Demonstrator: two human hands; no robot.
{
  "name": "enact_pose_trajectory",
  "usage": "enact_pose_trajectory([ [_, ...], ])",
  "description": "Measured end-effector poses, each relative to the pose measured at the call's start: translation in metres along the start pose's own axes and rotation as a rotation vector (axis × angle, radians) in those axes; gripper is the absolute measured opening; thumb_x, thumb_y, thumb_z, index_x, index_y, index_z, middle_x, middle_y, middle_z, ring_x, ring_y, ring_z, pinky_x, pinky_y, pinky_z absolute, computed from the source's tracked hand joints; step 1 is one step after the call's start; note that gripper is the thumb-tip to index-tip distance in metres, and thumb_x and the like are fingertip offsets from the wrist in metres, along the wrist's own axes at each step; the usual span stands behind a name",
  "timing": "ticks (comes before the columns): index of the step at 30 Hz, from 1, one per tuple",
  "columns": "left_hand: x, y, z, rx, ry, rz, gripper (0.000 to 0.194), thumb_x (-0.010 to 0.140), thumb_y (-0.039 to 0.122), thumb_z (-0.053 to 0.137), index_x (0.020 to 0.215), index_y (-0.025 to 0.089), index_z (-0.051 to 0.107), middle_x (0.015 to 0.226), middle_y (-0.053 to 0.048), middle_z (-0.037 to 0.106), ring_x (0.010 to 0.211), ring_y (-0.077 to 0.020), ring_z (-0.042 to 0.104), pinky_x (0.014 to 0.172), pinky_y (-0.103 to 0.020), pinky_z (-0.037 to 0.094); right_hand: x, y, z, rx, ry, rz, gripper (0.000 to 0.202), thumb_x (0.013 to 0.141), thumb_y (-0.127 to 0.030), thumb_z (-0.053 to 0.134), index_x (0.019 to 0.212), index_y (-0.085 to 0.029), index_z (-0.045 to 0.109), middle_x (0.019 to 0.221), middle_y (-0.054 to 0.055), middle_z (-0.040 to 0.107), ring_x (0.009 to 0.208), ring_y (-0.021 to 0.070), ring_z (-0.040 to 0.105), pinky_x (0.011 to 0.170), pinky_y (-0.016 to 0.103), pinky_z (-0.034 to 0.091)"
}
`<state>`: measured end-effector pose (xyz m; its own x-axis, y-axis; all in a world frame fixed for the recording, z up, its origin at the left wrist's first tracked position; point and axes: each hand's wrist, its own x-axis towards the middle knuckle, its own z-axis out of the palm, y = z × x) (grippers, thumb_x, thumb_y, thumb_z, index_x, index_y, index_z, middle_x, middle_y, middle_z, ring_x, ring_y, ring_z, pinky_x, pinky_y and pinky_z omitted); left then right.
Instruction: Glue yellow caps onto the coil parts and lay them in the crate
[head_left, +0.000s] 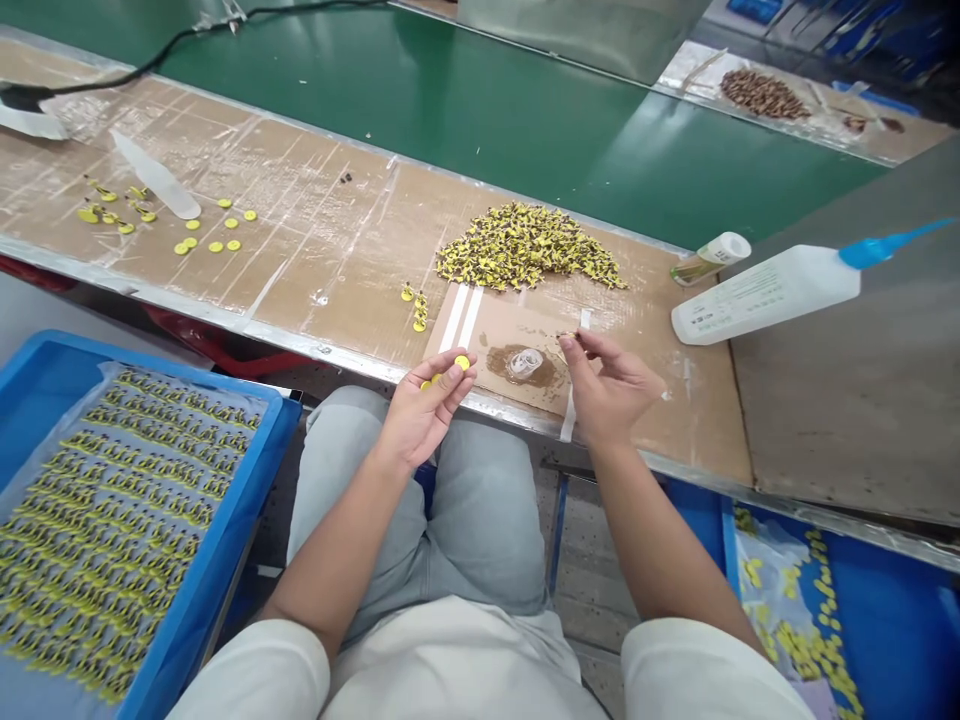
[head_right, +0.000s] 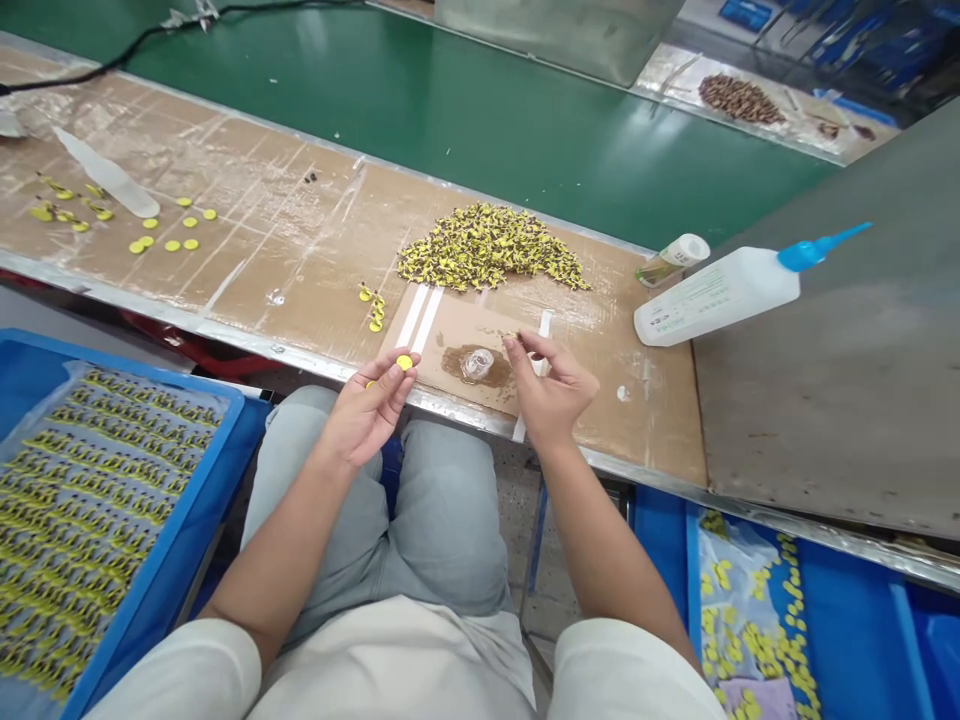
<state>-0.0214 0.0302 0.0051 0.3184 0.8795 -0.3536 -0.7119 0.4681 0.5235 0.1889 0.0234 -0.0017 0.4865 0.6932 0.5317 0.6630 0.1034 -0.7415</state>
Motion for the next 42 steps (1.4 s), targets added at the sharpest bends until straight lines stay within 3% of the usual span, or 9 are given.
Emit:
enact_pose_trajectory([
  [4,-0.001,-0.001,0.002,-0.010,0.002,-0.018,0.024,0.075,0.008,0.070,0.098,0.013,0.071,0.104,-0.005,0.072,0.084,-0.0064,0.069,0.085,-0.014,0.053,-0.019,0.001,0.001,0.006,0.003,-0.096,0.021,0.084,-0.041,0.064,0.097,-0.025,0.071,0.092,0.005,0.073,0.085,0.0226,0.069,0.082,0.042,0.056],
  [8,-0.002,0.000,0.002,-0.023,0.021,-0.042,0.024,0.074,0.008,0.071,0.097,0.014,0.071,0.102,-0.005,0.073,0.082,-0.0067,0.069,0.089,-0.017,0.053,-0.024,0.007,0.002,-0.153,-0.012,-0.138,0.022,0.087,-0.042,0.059,0.096,-0.026,0.072,0.091,0.006,0.073,0.086,0.0241,0.069,0.086,0.046,0.053],
  [17,-0.002,0.000,0.000,-0.041,-0.042,-0.031,0.022,0.076,0.007,0.069,0.097,0.013,0.072,0.100,-0.006,0.073,0.080,-0.0061,0.069,0.079,-0.012,0.055,-0.026,0.006,0.003,-0.189,-0.015,-0.185,0.018,0.085,-0.039,0.062,0.094,-0.027,0.072,0.088,0.003,0.074,0.084,0.0215,0.066,0.085,0.045,0.053],
  [27,-0.003,0.003,0.001,-0.045,0.007,-0.060,0.024,0.074,0.009,0.071,0.098,0.014,0.072,0.102,-0.005,0.073,0.079,-0.0066,0.070,0.085,-0.016,0.054,-0.026,0.007,0.005,-0.252,-0.041,-0.195,0.017,0.086,-0.040,0.061,0.092,-0.029,0.072,0.085,0.002,0.073,0.084,0.0222,0.067,0.082,0.046,0.055],
  [35,-0.004,0.004,-0.001,-0.029,-0.030,-0.035,0.022,0.076,0.009,0.069,0.098,0.013,0.072,0.101,-0.005,0.073,0.079,-0.0059,0.069,0.080,-0.013,0.054,-0.024,0.007,0.003,-0.189,-0.008,-0.252,0.015,0.087,-0.036,0.060,0.093,-0.027,0.070,0.088,0.003,0.073,0.083,0.0206,0.067,0.085,0.045,0.052],
  [42,-0.003,0.004,-0.002,-0.006,-0.023,-0.026,0.022,0.077,0.010,0.069,0.098,0.014,0.072,0.102,-0.005,0.072,0.080,-0.0059,0.069,0.084,-0.014,0.053,-0.022,0.008,0.002,-0.252,-0.065,-0.257,0.017,0.088,-0.036,0.057,0.095,-0.027,0.070,0.090,0.003,0.073,0.085,0.0206,0.067,0.089,0.045,0.050],
])
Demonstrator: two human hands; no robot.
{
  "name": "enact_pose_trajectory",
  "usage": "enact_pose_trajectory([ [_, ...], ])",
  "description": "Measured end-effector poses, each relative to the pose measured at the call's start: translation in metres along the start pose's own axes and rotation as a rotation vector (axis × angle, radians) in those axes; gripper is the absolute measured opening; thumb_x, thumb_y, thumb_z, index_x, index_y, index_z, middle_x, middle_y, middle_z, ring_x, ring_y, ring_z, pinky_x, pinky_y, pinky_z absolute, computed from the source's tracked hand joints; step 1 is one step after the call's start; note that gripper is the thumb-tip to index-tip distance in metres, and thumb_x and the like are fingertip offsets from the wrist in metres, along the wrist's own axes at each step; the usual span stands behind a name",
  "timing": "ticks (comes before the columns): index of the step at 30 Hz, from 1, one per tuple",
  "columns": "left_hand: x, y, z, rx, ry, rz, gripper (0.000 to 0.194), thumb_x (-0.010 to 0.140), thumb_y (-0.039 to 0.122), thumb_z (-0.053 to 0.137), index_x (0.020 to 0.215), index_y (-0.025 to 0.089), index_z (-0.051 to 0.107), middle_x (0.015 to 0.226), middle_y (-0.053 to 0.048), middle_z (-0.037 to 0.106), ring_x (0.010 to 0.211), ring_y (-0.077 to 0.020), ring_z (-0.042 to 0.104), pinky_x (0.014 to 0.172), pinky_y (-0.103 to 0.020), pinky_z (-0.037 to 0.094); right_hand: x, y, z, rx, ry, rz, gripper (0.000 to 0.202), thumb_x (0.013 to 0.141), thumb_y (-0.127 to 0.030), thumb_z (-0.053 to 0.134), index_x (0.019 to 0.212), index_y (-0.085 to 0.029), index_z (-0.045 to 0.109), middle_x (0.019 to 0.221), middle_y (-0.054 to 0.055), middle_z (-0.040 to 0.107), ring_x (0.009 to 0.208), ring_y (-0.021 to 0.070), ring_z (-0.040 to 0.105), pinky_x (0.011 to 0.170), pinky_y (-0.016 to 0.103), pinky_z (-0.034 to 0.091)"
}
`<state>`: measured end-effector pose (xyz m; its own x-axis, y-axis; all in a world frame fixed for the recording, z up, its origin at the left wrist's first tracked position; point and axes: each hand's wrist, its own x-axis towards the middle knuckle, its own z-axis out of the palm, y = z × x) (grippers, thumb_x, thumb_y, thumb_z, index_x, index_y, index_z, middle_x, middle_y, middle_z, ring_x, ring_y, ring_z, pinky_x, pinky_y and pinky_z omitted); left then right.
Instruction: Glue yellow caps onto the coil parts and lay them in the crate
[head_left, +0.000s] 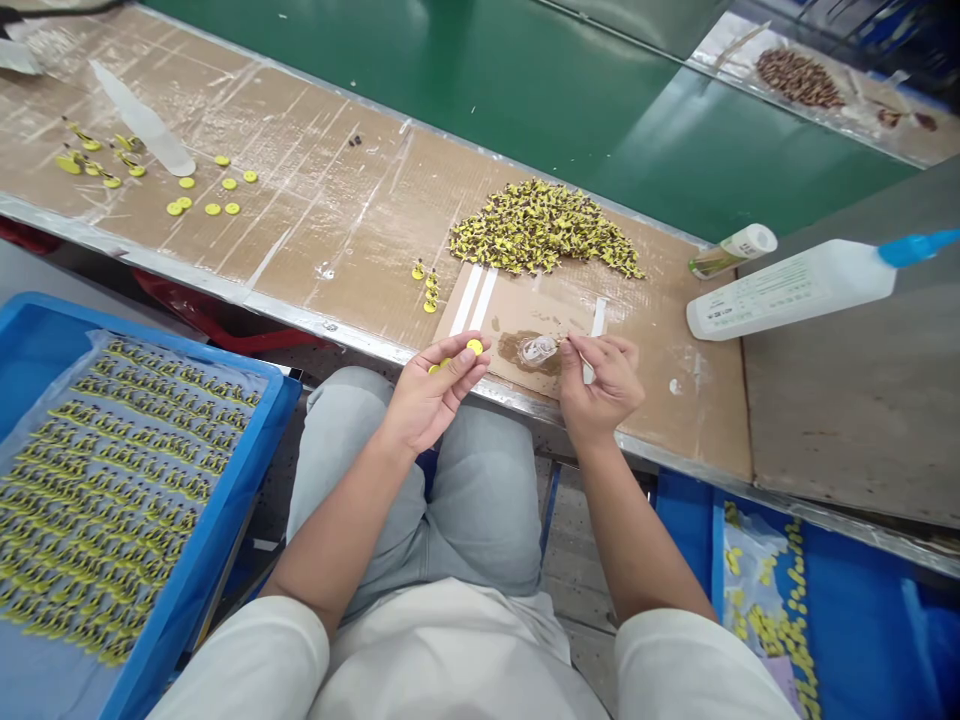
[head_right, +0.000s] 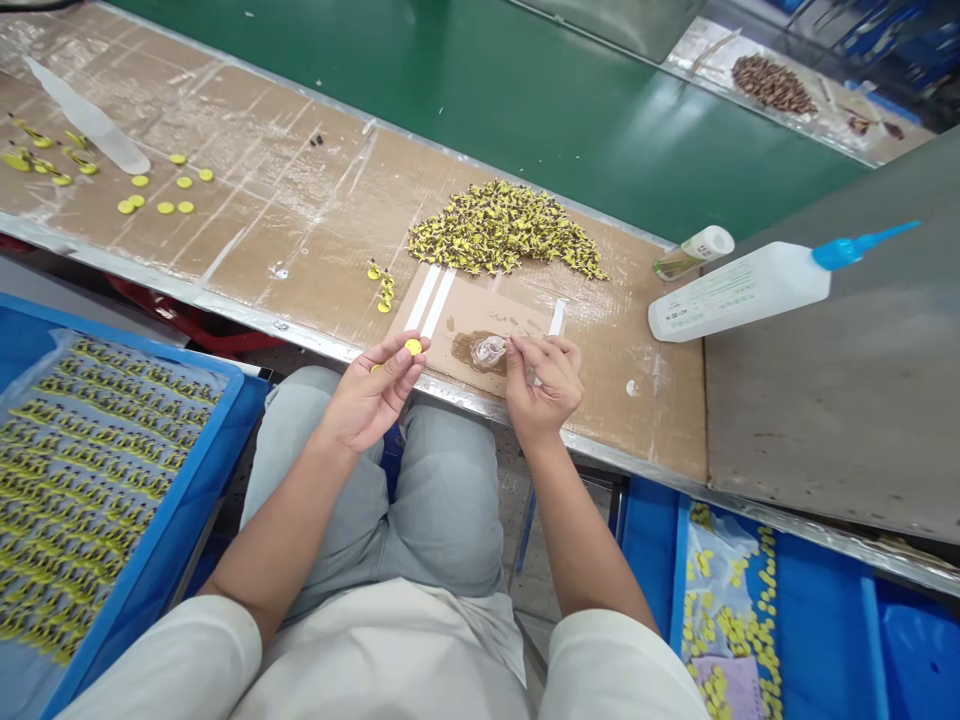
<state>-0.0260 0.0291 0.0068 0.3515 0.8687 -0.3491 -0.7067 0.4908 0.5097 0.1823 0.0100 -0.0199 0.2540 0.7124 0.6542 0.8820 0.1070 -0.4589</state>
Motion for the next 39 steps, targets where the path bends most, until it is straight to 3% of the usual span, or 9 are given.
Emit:
enact_pose_trajectory([
  [10,0.000,0.000,-0.001,-0.016,-0.035,0.007,0.022,0.078,0.011,0.069,0.099,0.014,0.071,0.101,-0.004,0.072,0.081,-0.0058,0.069,0.080,-0.012,0.054,0.000,0.001,0.003,0.113,0.077,-0.053,0.011,0.083,-0.029,0.066,0.091,-0.024,0.072,0.085,0.002,0.073,0.082,0.0181,0.065,0.085,0.041,0.051],
  [15,-0.001,-0.002,0.000,0.006,-0.034,0.012,0.022,0.078,0.016,0.070,0.100,0.016,0.071,0.100,-0.005,0.073,0.083,-0.0081,0.069,0.078,-0.015,0.055,0.003,-0.009,0.001,0.293,0.182,0.155,0.015,0.078,-0.030,0.072,0.090,-0.021,0.072,0.083,0.003,0.072,0.085,0.0195,0.065,0.081,0.040,0.053],
  [19,-0.001,-0.005,0.002,0.028,-0.017,-0.008,0.023,0.077,0.020,0.071,0.100,0.015,0.071,0.101,-0.006,0.073,0.087,-0.0110,0.070,0.081,-0.018,0.055,0.007,-0.032,-0.006,0.565,0.237,0.367,0.019,0.074,-0.029,0.076,0.089,-0.019,0.072,0.084,0.003,0.073,0.081,0.0185,0.068,0.083,0.040,0.055],
  [27,-0.003,-0.010,0.003,0.037,-0.091,-0.008,0.021,0.080,0.022,0.070,0.100,0.016,0.072,0.099,-0.005,0.074,0.092,-0.0138,0.070,0.082,-0.019,0.055,0.008,-0.086,-0.014,0.803,0.011,0.455,0.014,0.074,-0.025,0.077,0.086,-0.020,0.073,0.087,0.003,0.075,0.084,0.0192,0.071,0.083,0.037,0.059],
  [39,-0.004,-0.008,0.002,0.058,-0.102,0.016,0.022,0.079,0.023,0.070,0.100,0.017,0.072,0.100,-0.005,0.075,0.094,-0.0138,0.070,0.088,-0.022,0.053,0.003,-0.100,-0.007,0.752,-0.069,0.457,0.015,0.073,-0.022,0.077,0.087,-0.019,0.074,0.085,0.002,0.075,0.077,0.0182,0.072,0.076,0.033,0.062],
])
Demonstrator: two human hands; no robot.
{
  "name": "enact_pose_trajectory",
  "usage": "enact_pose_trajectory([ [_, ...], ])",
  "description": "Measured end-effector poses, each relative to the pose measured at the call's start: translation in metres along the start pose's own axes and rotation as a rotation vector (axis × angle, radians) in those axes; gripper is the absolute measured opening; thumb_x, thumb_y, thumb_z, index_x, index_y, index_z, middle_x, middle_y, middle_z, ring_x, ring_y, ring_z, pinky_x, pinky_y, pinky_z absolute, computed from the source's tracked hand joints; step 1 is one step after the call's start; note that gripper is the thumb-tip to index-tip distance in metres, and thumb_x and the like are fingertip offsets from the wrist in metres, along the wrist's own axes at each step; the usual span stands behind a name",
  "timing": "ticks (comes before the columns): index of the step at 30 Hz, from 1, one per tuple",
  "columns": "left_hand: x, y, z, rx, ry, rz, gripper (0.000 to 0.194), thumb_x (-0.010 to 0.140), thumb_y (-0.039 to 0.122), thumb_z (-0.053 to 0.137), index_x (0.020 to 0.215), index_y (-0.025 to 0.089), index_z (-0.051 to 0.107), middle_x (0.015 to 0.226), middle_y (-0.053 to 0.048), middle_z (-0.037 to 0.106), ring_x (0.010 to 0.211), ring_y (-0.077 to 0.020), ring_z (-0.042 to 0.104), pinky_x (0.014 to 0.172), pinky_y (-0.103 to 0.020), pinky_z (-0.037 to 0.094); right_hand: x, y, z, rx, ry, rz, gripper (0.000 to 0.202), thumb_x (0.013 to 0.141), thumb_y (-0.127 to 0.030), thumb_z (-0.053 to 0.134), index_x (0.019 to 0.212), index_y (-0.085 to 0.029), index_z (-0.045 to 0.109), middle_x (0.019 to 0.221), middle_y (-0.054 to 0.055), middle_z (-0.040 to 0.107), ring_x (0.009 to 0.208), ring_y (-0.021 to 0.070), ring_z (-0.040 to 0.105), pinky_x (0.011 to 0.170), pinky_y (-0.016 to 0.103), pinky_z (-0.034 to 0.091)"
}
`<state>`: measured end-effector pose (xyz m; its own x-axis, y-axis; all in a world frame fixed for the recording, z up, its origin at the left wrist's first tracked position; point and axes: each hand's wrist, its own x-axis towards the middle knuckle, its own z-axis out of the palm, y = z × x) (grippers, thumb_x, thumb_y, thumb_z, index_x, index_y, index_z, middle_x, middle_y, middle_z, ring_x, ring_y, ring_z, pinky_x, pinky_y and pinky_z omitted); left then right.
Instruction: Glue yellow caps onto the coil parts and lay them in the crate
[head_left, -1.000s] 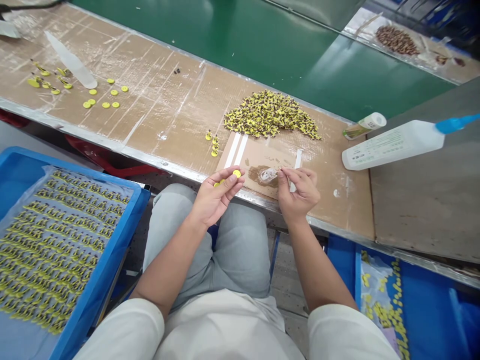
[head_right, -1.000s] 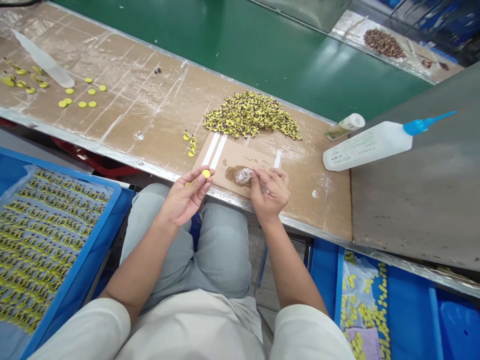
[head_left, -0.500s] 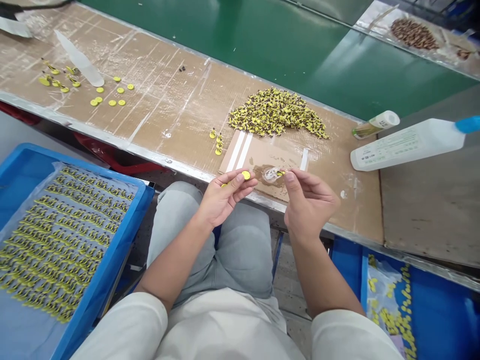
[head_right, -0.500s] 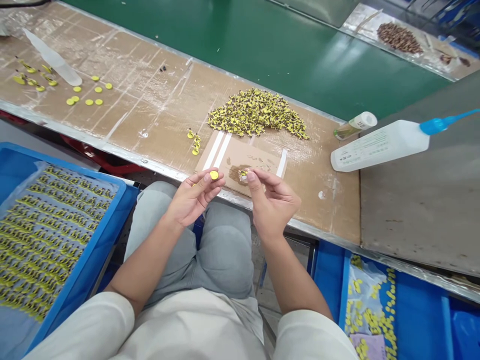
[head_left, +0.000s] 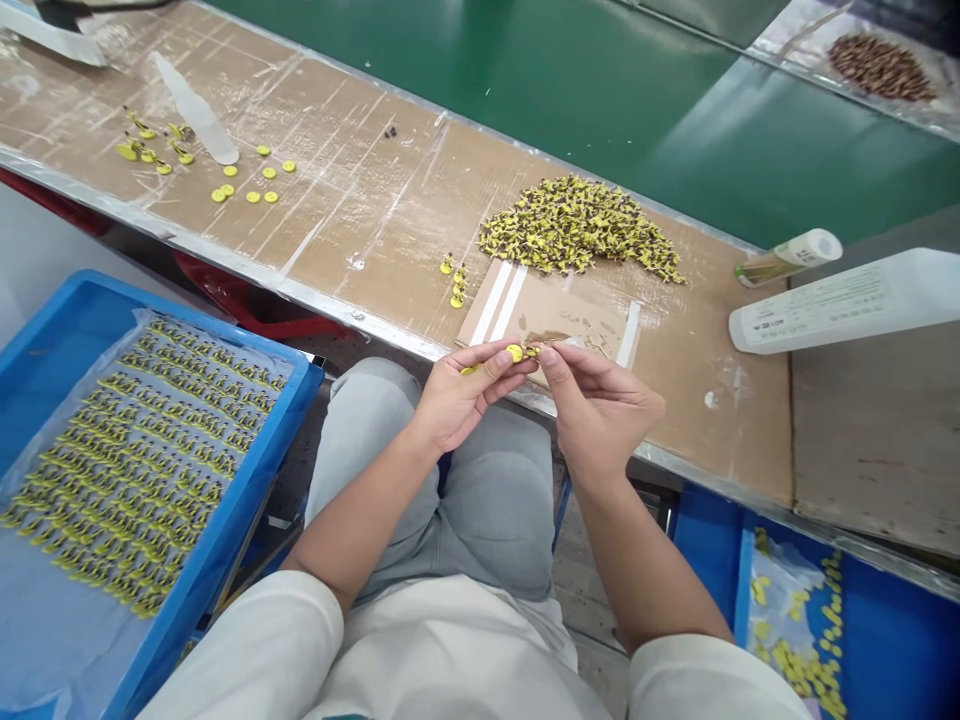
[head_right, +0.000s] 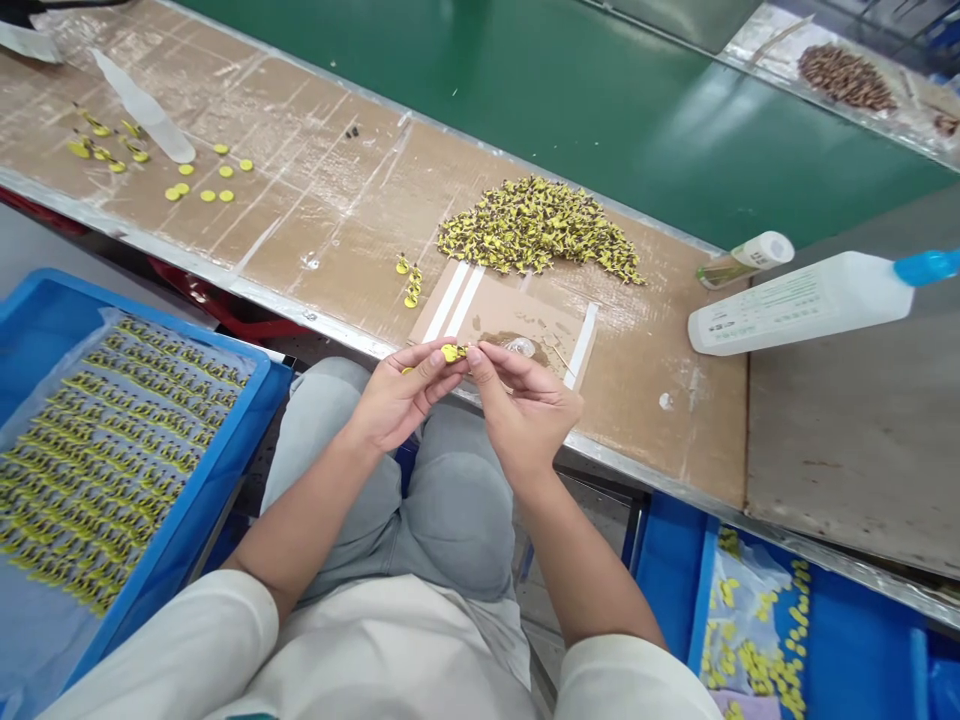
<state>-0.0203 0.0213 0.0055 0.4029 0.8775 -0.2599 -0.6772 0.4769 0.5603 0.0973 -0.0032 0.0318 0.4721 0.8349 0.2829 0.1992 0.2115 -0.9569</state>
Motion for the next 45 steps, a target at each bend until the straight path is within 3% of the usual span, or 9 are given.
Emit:
enact_pose_trajectory([
  [17,-0.001,0.000,0.001,-0.038,0.086,0.004,0.026,0.071,0.022,0.077,0.096,0.015,0.073,0.097,-0.007,0.075,0.092,-0.0169,0.071,0.095,-0.029,0.052,-0.004,0.000,0.006,-0.072,0.015,-0.078,0.015,0.072,-0.020,0.077,0.087,-0.021,0.075,0.085,0.002,0.075,0.076,0.0183,0.072,0.076,0.033,0.061],
  [35,0.000,-0.002,-0.001,0.047,0.146,0.079,0.029,0.065,0.029,0.081,0.091,0.016,0.075,0.088,-0.007,0.076,0.083,-0.0178,0.072,0.086,-0.031,0.057,-0.002,0.000,0.007,-0.094,-0.011,-0.072,0.013,0.070,-0.023,0.078,0.083,-0.021,0.075,0.078,0.001,0.075,0.070,0.0171,0.070,0.069,0.031,0.060],
  [45,-0.008,-0.007,0.008,0.143,0.190,0.173,0.035,0.067,0.034,0.080,0.098,0.018,0.075,0.094,-0.007,0.076,0.091,-0.0221,0.071,0.092,-0.040,0.055,0.002,0.006,-0.003,-0.168,-0.086,-0.084,0.013,0.072,-0.026,0.077,0.084,-0.022,0.075,0.077,0.002,0.074,0.073,0.0174,0.067,0.086,0.042,0.055],
])
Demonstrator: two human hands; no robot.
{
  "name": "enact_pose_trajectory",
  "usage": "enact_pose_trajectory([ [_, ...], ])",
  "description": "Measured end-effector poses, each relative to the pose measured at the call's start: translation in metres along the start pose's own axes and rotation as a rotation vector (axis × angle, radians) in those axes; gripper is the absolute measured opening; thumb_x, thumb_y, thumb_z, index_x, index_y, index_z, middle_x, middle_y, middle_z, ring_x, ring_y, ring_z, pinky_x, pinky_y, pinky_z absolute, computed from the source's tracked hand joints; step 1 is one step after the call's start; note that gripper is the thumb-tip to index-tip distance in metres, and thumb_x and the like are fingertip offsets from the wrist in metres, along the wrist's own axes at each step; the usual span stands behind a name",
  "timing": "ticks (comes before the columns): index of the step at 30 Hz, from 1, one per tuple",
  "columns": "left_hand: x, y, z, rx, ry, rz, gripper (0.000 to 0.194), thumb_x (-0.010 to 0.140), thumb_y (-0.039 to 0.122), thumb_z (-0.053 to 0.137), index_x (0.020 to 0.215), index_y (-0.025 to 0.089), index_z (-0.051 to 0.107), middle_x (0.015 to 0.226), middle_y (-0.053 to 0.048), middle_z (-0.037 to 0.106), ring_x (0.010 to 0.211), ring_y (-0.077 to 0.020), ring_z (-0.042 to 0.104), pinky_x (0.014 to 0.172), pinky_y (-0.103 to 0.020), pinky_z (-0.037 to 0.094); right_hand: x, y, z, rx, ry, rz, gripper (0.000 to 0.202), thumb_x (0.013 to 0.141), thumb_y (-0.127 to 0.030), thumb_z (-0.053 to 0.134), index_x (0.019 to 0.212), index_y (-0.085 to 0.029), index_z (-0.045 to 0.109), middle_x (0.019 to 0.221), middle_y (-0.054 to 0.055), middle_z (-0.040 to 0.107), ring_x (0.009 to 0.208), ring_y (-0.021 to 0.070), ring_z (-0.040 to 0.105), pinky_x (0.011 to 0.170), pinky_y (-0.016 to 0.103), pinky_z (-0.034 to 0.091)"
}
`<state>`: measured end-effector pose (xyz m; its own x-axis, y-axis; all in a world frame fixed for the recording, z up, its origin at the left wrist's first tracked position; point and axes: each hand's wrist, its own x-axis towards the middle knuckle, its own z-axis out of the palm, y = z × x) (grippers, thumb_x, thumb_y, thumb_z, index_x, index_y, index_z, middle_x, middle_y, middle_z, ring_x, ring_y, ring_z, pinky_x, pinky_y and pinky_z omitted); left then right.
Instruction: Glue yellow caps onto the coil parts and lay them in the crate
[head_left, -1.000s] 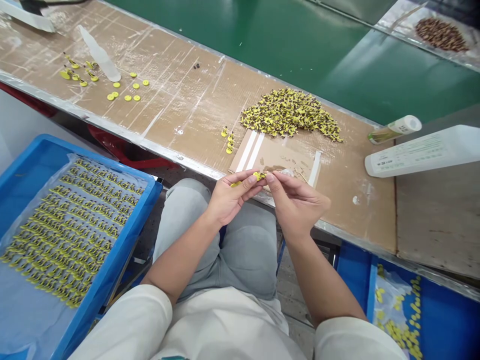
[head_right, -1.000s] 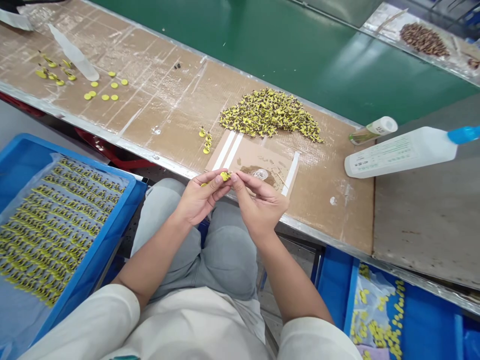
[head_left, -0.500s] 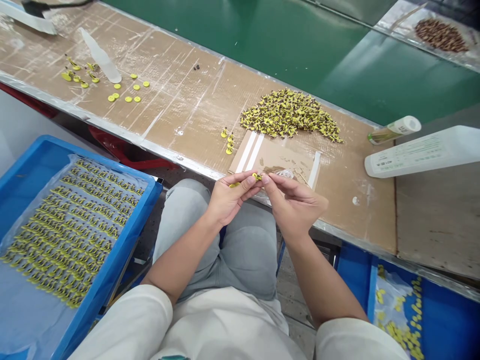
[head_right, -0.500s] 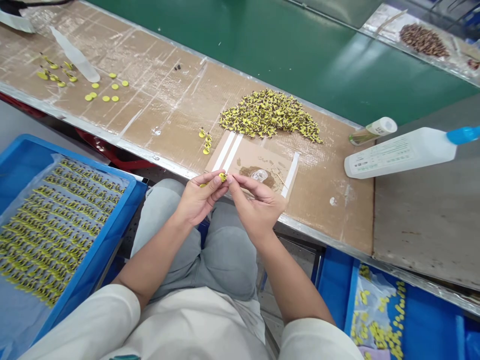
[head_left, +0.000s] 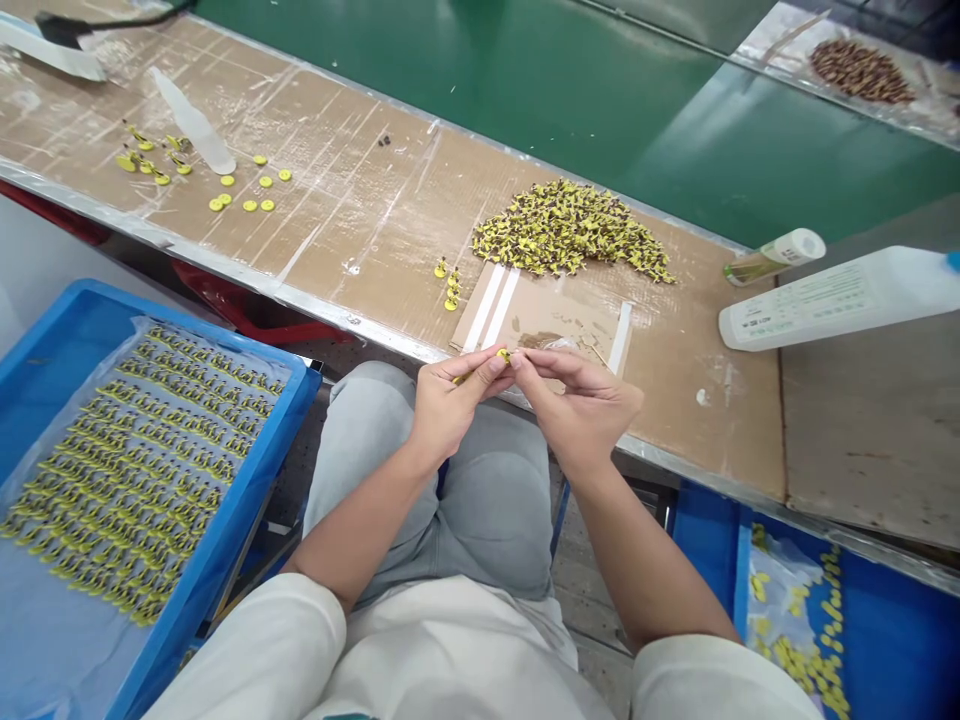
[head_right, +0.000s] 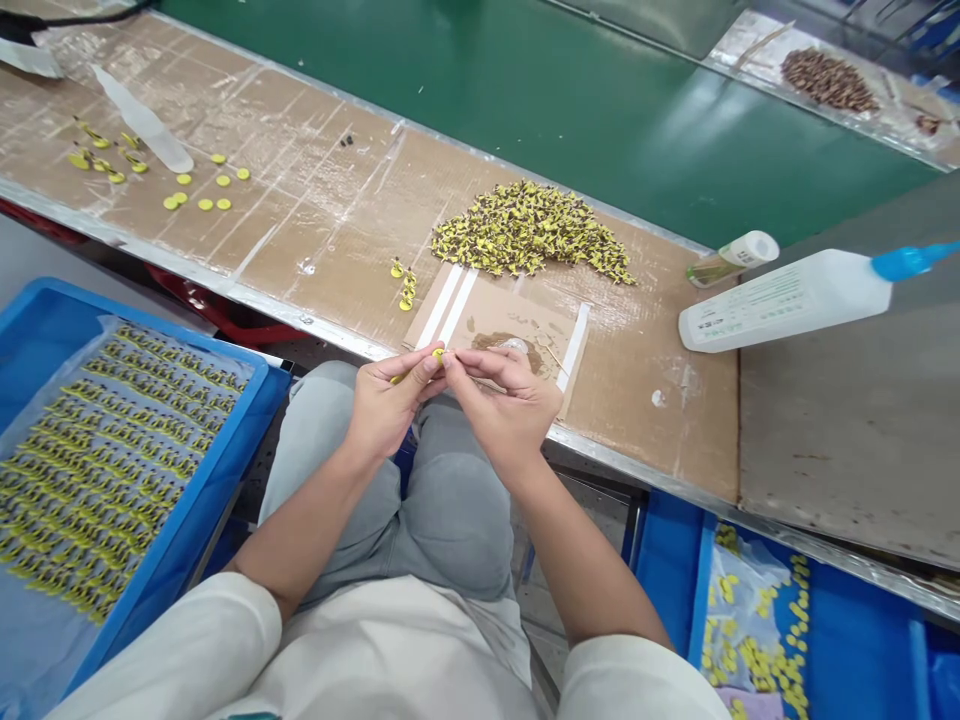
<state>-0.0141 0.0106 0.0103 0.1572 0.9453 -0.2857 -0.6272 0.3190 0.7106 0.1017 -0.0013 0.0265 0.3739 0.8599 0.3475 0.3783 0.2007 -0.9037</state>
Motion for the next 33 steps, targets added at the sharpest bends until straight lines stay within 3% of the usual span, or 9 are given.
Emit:
enact_pose_trajectory([
  [5,-0.003,0.002,0.001,0.015,-0.019,0.000,0.037,0.066,0.033,0.080,0.100,0.019,0.075,0.105,-0.007,0.074,0.102,-0.0232,0.068,0.098,-0.040,0.052,0.003,-0.002,-0.001,-0.018,-0.008,-0.018,0.014,0.071,-0.027,0.078,0.083,-0.022,0.075,0.078,0.002,0.074,0.075,0.0182,0.068,0.084,0.041,0.056],
  [14,0.000,0.005,-0.003,0.023,-0.008,-0.011,0.034,0.063,0.033,0.082,0.092,0.017,0.076,0.094,-0.008,0.075,0.086,-0.0214,0.072,0.091,-0.039,0.056,0.007,-0.003,0.000,0.163,-0.060,0.190,0.018,0.068,-0.029,0.080,0.081,-0.018,0.074,0.078,0.004,0.074,0.068,0.0171,0.070,0.065,0.030,0.061],
  [18,-0.002,0.006,-0.001,-0.001,0.010,-0.018,0.038,0.062,0.033,0.083,0.096,0.018,0.076,0.095,-0.007,0.075,0.090,-0.0225,0.071,0.094,-0.042,0.055,0.007,-0.001,0.003,0.188,-0.055,0.204,0.019,0.067,-0.030,0.081,0.081,-0.018,0.074,0.079,0.004,0.074,0.069,0.0176,0.071,0.066,0.031,0.062],
  [25,-0.005,0.002,-0.005,0.037,0.041,0.093,0.033,0.069,0.033,0.077,0.100,0.022,0.074,0.111,-0.004,0.072,0.099,-0.0222,0.069,0.097,-0.041,0.054,0.006,0.001,0.012,0.166,-0.068,0.199,0.022,0.066,-0.031,0.081,0.082,-0.017,0.074,0.077,0.004,0.074,0.067,0.0168,0.070,0.066,0.030,0.062],
  [33,-0.005,0.004,-0.009,0.028,0.072,0.121,0.035,0.072,0.034,0.075,0.105,0.023,0.073,0.109,-0.004,0.073,0.102,-0.0222,0.068,0.098,-0.042,0.052,0.008,0.004,0.022,0.107,-0.112,0.165,0.022,0.068,-0.034,0.080,0.083,-0.018,0.075,0.080,0.005,0.074,0.069,0.0172,0.070,0.069,0.032,0.060],
])
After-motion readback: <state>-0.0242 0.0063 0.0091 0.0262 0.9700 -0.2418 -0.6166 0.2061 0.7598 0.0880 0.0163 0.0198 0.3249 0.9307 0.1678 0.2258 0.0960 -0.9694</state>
